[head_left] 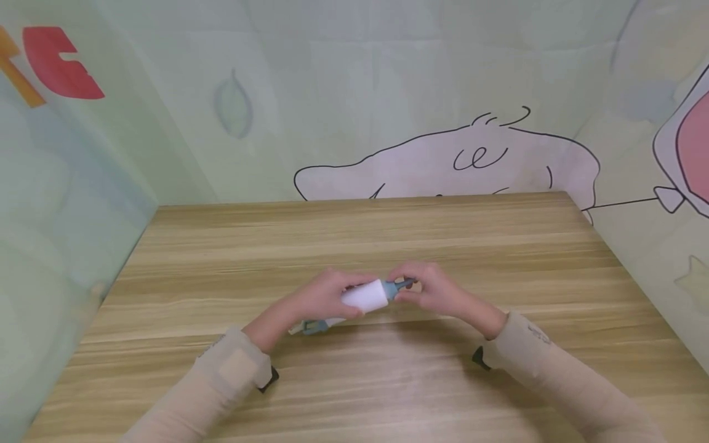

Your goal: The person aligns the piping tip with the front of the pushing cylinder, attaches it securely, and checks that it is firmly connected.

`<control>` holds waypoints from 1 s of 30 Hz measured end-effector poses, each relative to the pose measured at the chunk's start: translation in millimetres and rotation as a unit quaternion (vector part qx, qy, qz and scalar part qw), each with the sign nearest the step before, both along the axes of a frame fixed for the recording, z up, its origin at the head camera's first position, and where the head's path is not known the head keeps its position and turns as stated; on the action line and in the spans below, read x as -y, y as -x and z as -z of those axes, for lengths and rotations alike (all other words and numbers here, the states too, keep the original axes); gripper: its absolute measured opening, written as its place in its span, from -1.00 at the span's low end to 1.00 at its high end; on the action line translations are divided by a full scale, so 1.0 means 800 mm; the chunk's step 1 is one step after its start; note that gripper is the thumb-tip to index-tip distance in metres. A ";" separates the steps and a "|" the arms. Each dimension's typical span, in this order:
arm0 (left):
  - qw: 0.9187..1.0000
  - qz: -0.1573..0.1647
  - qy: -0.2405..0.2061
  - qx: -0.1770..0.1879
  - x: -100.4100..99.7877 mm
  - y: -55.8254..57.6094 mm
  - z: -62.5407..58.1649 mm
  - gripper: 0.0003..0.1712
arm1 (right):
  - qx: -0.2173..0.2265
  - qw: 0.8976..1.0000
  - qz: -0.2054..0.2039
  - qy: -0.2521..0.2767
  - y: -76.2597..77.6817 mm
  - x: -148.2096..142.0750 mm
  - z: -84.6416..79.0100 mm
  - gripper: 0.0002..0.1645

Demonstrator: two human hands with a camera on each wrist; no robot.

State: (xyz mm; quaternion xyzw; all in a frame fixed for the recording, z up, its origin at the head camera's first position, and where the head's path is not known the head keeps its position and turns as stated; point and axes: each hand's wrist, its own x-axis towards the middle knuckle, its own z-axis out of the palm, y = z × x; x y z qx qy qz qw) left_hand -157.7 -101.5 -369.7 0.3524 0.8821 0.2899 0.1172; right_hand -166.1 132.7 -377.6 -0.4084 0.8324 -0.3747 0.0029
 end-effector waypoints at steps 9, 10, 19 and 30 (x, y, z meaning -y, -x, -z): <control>0.999 -0.004 0.016 -0.048 -0.004 -0.005 -0.003 -0.35 | 0.045 0.999 0.011 -0.001 0.003 0.000 -0.004 -0.73; 0.998 -0.003 0.017 -0.055 -0.005 -0.005 -0.003 -0.35 | 0.048 0.999 0.013 -0.001 0.004 0.000 -0.004 -0.74; 0.996 0.002 0.012 -0.091 -0.005 -0.006 -0.005 -0.35 | 0.086 0.996 0.031 -0.003 0.007 -0.002 0.000 -0.74; 0.997 -0.001 0.013 -0.081 -0.005 -0.007 -0.007 -0.34 | 0.091 0.996 0.002 -0.011 0.006 -0.003 -0.002 -0.64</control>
